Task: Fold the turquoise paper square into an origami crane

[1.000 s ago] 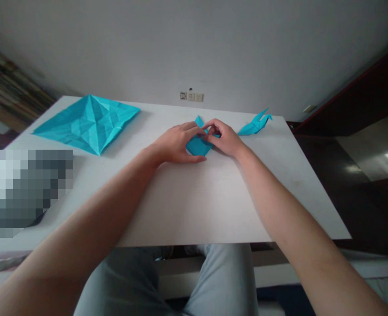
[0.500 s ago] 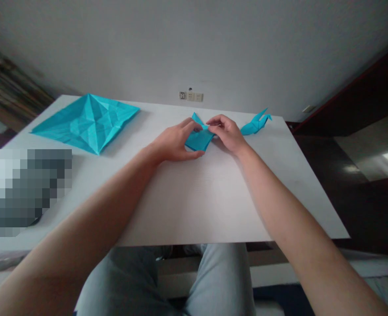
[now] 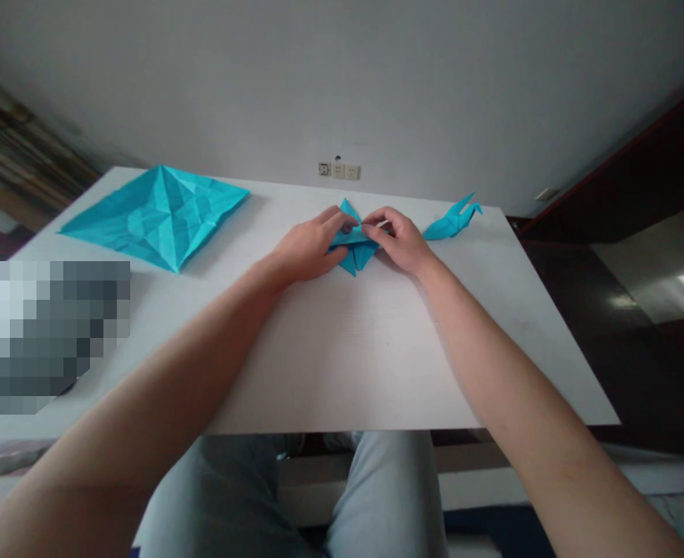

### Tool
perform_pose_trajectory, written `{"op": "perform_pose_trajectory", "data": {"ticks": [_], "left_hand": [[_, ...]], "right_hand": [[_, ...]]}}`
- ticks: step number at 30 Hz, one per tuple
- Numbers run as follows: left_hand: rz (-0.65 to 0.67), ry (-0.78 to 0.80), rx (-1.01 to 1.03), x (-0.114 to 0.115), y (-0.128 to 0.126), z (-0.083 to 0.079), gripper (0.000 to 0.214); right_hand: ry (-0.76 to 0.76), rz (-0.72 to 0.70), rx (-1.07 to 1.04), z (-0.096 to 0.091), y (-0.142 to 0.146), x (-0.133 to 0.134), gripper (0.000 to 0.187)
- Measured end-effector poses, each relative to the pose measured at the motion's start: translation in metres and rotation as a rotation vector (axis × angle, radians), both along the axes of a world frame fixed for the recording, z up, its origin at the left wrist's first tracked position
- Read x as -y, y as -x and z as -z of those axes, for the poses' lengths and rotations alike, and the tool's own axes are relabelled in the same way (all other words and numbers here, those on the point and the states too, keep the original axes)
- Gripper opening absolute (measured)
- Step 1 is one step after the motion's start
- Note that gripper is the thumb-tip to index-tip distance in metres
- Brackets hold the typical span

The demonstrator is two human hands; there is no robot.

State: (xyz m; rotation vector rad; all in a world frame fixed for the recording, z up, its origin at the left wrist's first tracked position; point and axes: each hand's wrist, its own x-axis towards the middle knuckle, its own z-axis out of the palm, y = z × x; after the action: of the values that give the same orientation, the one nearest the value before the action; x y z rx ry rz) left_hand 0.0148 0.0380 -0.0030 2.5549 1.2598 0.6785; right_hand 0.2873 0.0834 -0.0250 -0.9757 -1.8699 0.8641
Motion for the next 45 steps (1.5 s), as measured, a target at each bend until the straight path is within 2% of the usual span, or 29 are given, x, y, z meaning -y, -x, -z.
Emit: {"op": "perform_pose_trajectory", "data": {"ticks": [4,7,9,14,17,22,27,33,45], "left_hand": [[-0.022,-0.052,0.041,-0.006,0.001,0.006,0.047],[-0.038,-0.072,0.027,-0.007,0.001,0.008,0.042],[-0.038,-0.076,0.019,-0.007,0.000,0.007,0.044],[-0.033,-0.067,0.027,-0.005,-0.002,0.004,0.047],[-0.011,-0.059,0.055,-0.003,-0.002,0.001,0.049],[0.074,-0.025,0.101,0.000,0.001,-0.001,0.077],[0.027,0.039,0.131,-0.003,0.004,0.004,0.092],[0.023,0.058,0.119,-0.005,0.004,0.006,0.095],[0.023,0.046,0.066,-0.001,0.000,0.000,0.101]], "right_hand": [[0.011,-0.013,-0.006,-0.004,0.003,0.005,0.086],[-0.002,-0.010,0.002,-0.003,0.004,0.004,0.093],[-0.022,-0.010,0.021,0.000,0.002,0.001,0.083],[-0.103,-0.023,0.135,0.006,-0.003,-0.007,0.029],[-0.120,-0.016,0.168,0.005,-0.004,-0.007,0.016],[-0.125,-0.034,0.196,0.004,-0.005,-0.005,0.013],[-0.116,-0.041,0.209,0.004,-0.005,-0.004,0.014],[-0.114,-0.048,0.213,0.004,-0.004,-0.004,0.015],[-0.167,-0.060,0.229,0.010,-0.006,-0.008,0.017]]}}
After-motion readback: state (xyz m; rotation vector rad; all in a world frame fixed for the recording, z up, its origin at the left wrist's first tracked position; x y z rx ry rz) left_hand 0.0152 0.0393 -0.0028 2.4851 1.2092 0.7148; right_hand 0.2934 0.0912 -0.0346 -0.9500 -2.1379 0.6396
